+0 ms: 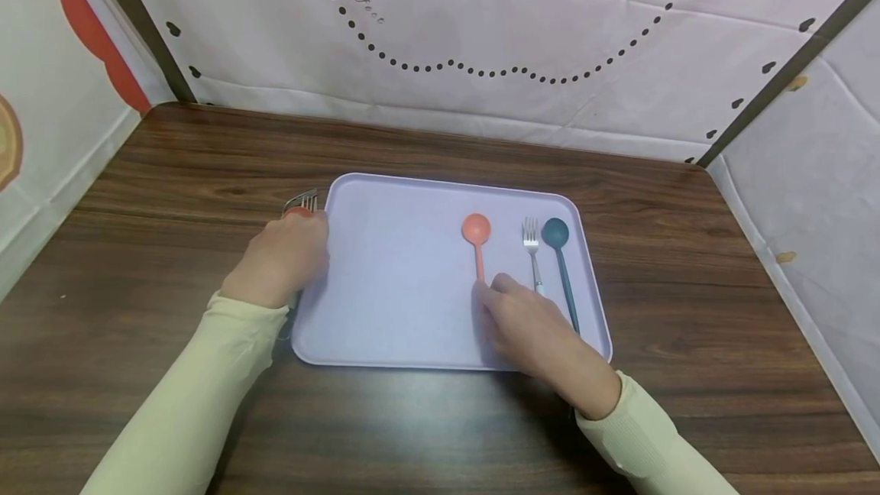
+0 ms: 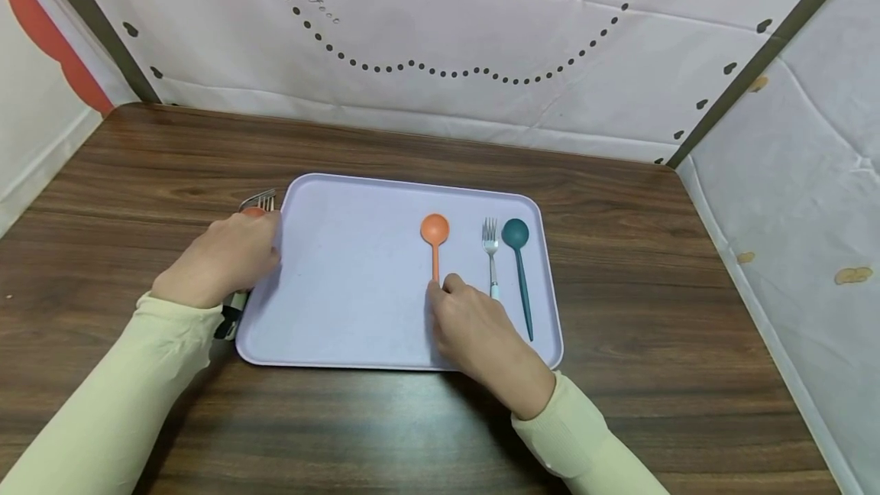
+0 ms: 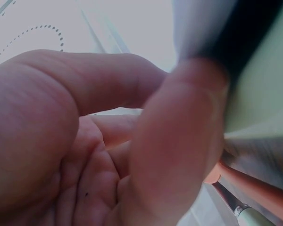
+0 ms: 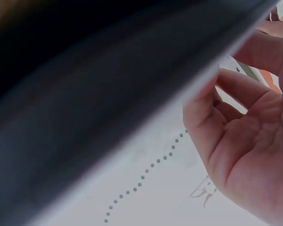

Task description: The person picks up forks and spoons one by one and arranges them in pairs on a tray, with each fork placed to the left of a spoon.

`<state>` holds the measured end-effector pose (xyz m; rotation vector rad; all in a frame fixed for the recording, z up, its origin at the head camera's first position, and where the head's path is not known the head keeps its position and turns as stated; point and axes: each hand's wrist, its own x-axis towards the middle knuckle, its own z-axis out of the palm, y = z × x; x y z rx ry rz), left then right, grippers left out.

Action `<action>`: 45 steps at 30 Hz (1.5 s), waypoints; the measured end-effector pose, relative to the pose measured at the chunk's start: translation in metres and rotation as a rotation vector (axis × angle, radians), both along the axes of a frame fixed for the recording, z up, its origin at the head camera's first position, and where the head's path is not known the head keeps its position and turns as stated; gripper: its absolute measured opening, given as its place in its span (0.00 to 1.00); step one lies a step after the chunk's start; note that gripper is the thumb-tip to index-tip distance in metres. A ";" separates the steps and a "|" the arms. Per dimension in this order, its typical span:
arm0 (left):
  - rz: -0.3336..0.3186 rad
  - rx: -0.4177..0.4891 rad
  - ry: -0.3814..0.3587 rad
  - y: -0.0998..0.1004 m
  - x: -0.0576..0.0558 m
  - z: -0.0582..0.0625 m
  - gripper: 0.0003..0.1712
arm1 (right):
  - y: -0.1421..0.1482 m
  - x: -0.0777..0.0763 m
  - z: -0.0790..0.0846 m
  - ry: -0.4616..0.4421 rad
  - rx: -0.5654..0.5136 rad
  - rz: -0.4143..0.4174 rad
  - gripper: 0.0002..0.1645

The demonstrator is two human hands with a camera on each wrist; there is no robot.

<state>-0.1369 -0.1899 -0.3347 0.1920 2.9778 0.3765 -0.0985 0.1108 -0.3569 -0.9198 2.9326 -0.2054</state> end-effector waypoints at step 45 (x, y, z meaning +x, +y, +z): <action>-0.016 0.000 0.050 0.001 0.000 -0.002 0.10 | 0.050 -0.024 0.042 -0.020 -0.150 -0.232 0.24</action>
